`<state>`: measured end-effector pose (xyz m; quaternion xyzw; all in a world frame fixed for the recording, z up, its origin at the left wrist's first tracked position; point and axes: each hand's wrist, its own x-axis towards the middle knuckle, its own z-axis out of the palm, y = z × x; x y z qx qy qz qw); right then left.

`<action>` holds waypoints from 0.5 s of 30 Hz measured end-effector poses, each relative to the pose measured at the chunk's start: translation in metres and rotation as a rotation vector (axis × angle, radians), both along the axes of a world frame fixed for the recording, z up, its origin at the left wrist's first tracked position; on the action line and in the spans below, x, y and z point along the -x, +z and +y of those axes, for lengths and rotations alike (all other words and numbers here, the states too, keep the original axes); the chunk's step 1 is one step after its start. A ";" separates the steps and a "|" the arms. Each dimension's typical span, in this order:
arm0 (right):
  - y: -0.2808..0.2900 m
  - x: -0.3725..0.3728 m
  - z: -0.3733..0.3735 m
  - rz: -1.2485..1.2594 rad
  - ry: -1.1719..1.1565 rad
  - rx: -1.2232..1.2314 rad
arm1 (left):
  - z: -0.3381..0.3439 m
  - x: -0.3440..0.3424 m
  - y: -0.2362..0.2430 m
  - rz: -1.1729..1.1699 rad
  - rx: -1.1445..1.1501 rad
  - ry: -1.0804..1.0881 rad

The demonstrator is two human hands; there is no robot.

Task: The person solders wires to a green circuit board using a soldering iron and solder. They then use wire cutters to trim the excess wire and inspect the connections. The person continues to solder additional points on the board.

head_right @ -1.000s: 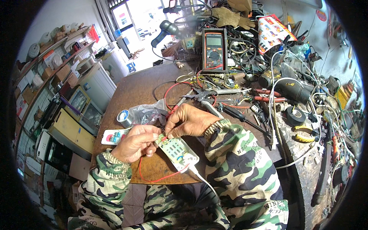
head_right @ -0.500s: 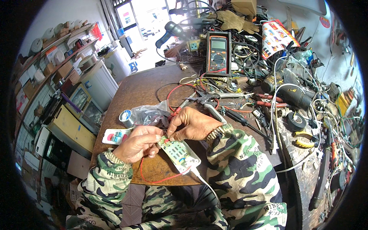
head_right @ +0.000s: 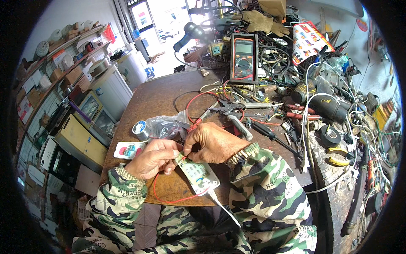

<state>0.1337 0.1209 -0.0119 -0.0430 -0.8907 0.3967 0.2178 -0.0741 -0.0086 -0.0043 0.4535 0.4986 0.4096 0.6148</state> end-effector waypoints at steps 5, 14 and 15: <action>-0.002 0.004 -0.003 0.058 0.018 0.007 | -0.001 -0.002 0.003 0.020 0.007 0.010; -0.001 0.002 -0.004 0.045 0.034 0.031 | 0.001 -0.003 0.003 0.014 0.018 -0.014; -0.002 0.001 -0.003 0.055 0.041 0.031 | 0.002 -0.003 0.002 0.011 0.020 -0.022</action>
